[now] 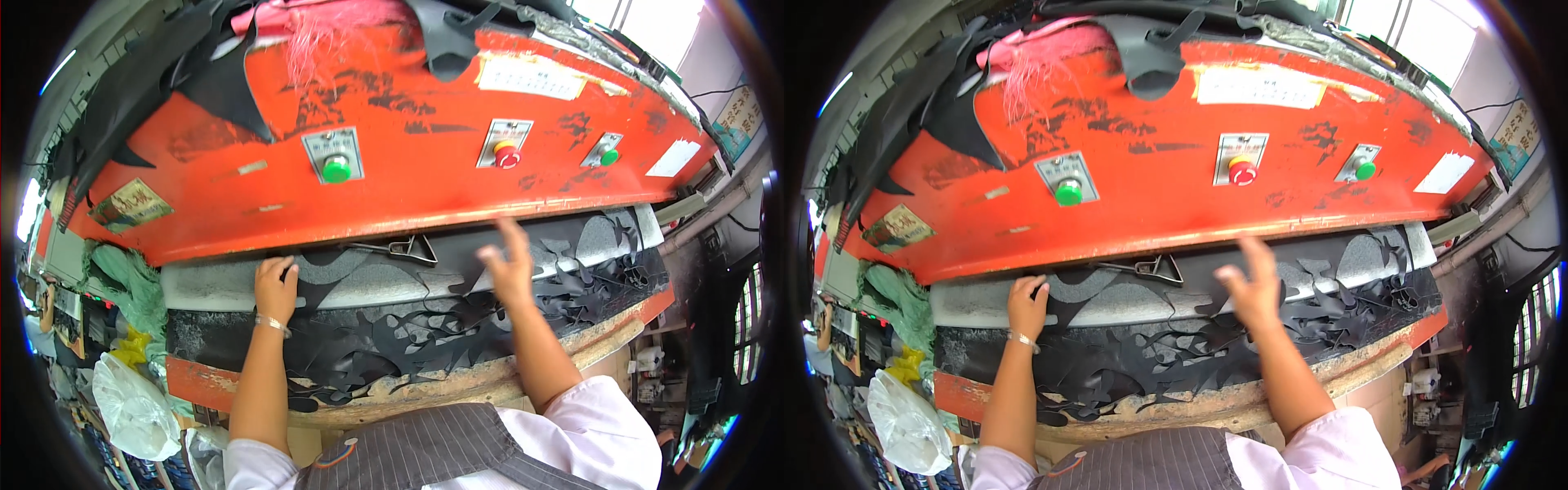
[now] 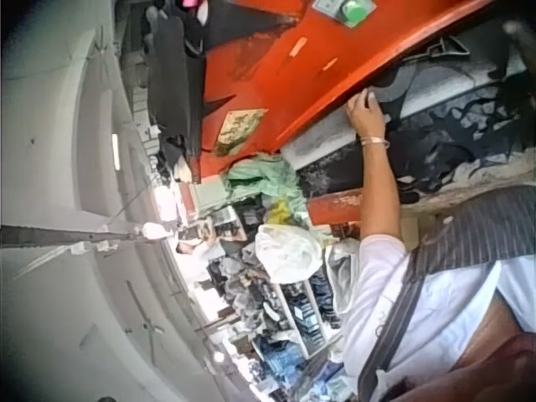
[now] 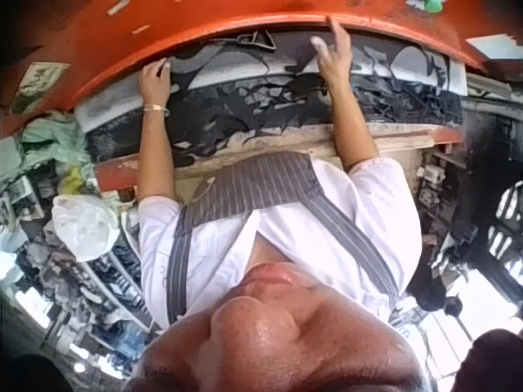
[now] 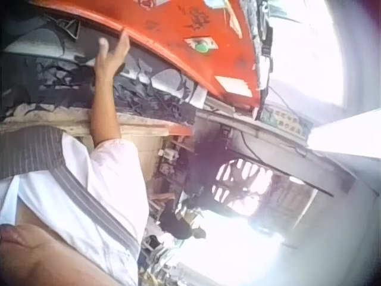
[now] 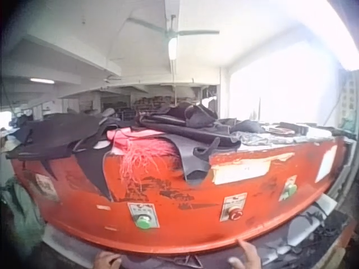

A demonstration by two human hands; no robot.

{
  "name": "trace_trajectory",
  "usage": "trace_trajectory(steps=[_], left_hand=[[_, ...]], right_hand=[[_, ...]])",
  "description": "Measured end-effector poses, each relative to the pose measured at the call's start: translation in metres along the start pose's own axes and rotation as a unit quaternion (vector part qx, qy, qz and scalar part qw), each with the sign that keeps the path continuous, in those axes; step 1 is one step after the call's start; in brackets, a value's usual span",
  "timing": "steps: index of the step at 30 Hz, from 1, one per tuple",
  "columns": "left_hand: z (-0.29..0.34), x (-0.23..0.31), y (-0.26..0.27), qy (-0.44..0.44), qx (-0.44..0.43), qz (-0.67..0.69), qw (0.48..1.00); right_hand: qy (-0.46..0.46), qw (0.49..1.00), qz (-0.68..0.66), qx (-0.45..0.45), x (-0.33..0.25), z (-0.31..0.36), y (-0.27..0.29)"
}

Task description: Use a press machine and die cut mold to cut shoe upper components from leather sheets.

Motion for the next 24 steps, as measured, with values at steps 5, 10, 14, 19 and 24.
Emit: trace_trajectory(steps=[5, 10, 14, 19, 24], left_hand=[[-0.028, 0.174, 0.063, -0.100, 0.045, 0.136, 0.985], [-0.066, 0.255, 0.084, -0.240, 0.145, 0.065, 0.958], [-0.071, 0.244, 0.076, -0.158, 0.040, 0.122, 0.979], [0.042, 0.228, 0.027, -0.130, -0.158, 0.107, 0.973], [0.169, 0.207, 0.000, -0.044, -0.318, 0.053, 0.946]], right_hand=[[0.031, 0.916, -0.010, 0.400, -0.015, -0.097, 0.185], [0.055, 0.858, 0.191, 0.474, -0.030, -0.150, 0.222], [0.061, 0.883, 0.168, 0.434, -0.026, -0.137, 0.219], [0.142, 0.943, 0.143, 0.264, -0.042, -0.064, 0.169], [0.191, 0.981, 0.021, -0.011, -0.112, 0.005, 0.071]])
Point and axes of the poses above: each hand's wrist, its own z-axis away from the middle knuckle, its own y-axis out of the back of the hand, x = y × z, the point moved 9 cm from there along -z, towards the middle knuckle, and after that the axes turned 2 degrees about y, right-handed, at the moved point
